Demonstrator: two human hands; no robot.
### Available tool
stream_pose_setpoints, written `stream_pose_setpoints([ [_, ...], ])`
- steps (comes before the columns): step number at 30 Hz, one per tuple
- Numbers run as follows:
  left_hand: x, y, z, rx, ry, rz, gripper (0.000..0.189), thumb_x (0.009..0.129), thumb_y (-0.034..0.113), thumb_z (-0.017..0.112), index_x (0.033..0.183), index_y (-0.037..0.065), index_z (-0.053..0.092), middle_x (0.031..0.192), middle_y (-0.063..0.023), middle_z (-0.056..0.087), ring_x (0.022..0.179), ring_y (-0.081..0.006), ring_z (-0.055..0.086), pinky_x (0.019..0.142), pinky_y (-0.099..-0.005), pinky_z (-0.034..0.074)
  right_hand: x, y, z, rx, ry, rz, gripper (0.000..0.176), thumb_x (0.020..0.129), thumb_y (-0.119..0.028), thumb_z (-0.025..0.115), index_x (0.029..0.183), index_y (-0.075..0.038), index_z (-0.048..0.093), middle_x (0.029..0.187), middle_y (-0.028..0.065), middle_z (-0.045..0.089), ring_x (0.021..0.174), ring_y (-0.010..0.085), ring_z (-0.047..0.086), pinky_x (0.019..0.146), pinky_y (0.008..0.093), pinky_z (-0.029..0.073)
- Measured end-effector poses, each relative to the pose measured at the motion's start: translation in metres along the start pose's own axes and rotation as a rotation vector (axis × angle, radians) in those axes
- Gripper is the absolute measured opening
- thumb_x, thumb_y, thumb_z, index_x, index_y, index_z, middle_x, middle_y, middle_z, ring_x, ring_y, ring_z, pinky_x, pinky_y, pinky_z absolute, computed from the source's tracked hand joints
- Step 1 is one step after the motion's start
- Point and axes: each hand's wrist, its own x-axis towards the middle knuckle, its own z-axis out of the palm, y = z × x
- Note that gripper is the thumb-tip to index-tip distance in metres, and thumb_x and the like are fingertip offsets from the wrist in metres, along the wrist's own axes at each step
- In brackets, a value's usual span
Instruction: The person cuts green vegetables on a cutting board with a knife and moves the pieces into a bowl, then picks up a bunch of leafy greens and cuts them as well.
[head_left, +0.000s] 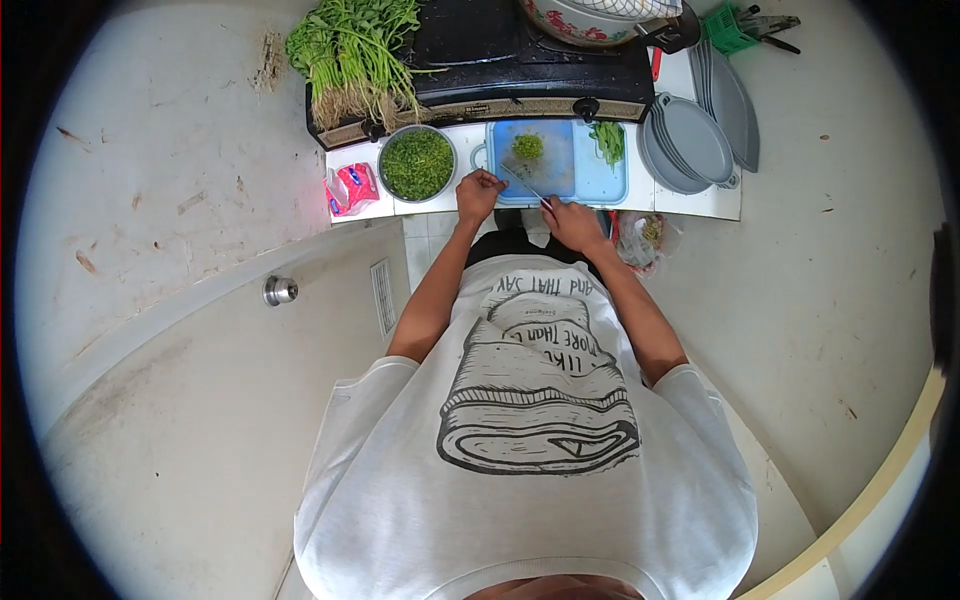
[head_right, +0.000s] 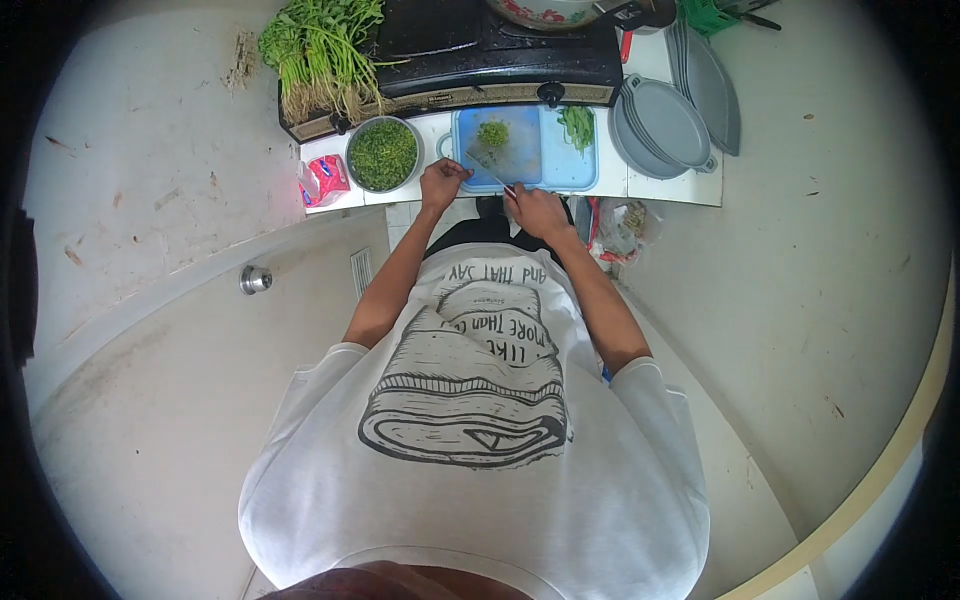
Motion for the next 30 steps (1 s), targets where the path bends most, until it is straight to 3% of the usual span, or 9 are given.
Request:
stream_pose_setpoints([
  [7,-0.003,0.0,-0.001,-0.003,-0.007,0.006,0.023,0.075,0.02,0.087,0.081,0.004,0.072,0.072,-0.0057,0.071,0.067,-0.0157,0.067,0.068,-0.0309,0.053,-0.011,-0.003,0.013,0.032,-0.024,-0.014,0.042,0.103,-0.04,0.049,0.118,-0.002,0.06,0.082,0.026,0.071,0.078,0.0463,0.071,0.072,0.0559,0.058],
  [10,-0.005,0.003,-0.006,-0.022,-0.029,0.003,0.021,0.076,0.019,0.086,0.082,0.004,0.072,0.071,-0.0056,0.07,0.066,-0.0154,0.067,0.069,-0.0307,0.053,-0.003,-0.001,0.017,0.058,0.021,-0.021,0.045,0.102,-0.039,0.051,0.122,0.0,0.059,0.073,0.0265,0.068,0.071,0.0477,0.068,0.069,0.0585,0.055],
  [15,-0.014,0.003,-0.013,-0.086,-0.02,0.086,0.02,0.081,0.019,0.083,0.088,0.004,0.072,0.075,-0.0046,0.07,0.067,-0.014,0.065,0.068,-0.0295,0.052,0.022,0.012,0.016,0.013,0.136,0.027,0.039,0.103,-0.04,0.05,0.111,-0.003,0.059,0.073,0.0255,0.068,0.071,0.0473,0.068,0.068,0.0579,0.055],
  [17,-0.015,0.0,-0.013,-0.09,0.012,0.215,0.022,0.085,0.016,0.079,0.101,0.004,0.072,0.078,-0.0044,0.068,0.07,-0.0147,0.065,0.069,-0.0307,0.053,0.021,0.007,-0.004,0.024,0.135,0.033,0.039,0.103,-0.041,0.05,0.109,-0.003,0.059,0.074,0.0247,0.069,0.072,0.0461,0.069,0.068,0.0564,0.056],
  [21,-0.03,0.042,-0.026,-0.12,-0.085,0.241,0.036,0.089,0.012,0.074,0.123,0.007,0.066,0.078,-0.0063,0.066,0.072,-0.0151,0.065,0.068,-0.0325,0.053,0.014,0.004,-0.021,0.047,0.171,0.046,0.037,0.102,-0.042,0.054,0.106,-0.006,0.061,0.074,0.0242,0.069,0.072,0.045,0.069,0.066,0.055,0.055],
  [23,-0.032,0.052,-0.027,0.029,-0.188,0.534,0.051,0.091,0.01,0.069,0.141,0.011,0.057,0.08,-0.0095,0.066,0.072,-0.0213,0.066,0.067,-0.0359,0.054,0.009,0.004,-0.027,0.035,0.189,0.05,0.035,0.101,-0.041,0.056,0.104,-0.006,0.062,0.076,0.0236,0.07,0.073,0.044,0.07,0.066,0.0541,0.055],
  [24,-0.032,0.054,-0.025,0.028,-0.192,0.535,0.051,0.091,0.01,0.069,0.141,0.011,0.057,0.08,-0.0095,0.066,0.072,-0.0213,0.066,0.067,-0.0359,0.054,0.006,0.006,-0.029,0.021,0.221,0.022,0.032,0.099,-0.037,0.059,0.103,-0.006,0.064,0.082,0.0211,0.072,0.076,0.0413,0.071,0.068,0.0516,0.056],
  [26,-0.03,0.056,-0.02,0.267,-0.375,0.789,0.058,0.091,0.011,0.066,0.147,0.018,0.053,0.086,-0.0124,0.068,0.073,-0.0297,0.068,0.067,-0.0407,0.055,-0.001,0.008,-0.03,0.006,0.255,0.0,0.029,0.097,-0.034,0.063,0.101,-0.006,0.065,0.088,0.0185,0.073,0.079,0.0386,0.072,0.069,0.0491,0.057],
  [30,-0.029,0.071,-0.018,0.402,-0.497,0.703,0.063,0.091,0.013,0.063,0.15,0.028,0.049,0.092,-0.0134,0.07,0.076,-0.0355,0.069,0.068,-0.0459,0.057,-0.012,0.014,-0.032,0.07,0.321,0.005,0.021,0.092,-0.027,0.069,0.097,-0.007,0.069,0.094,0.0143,0.073,0.083,0.0356,0.071,0.071,0.0466,0.057],
])
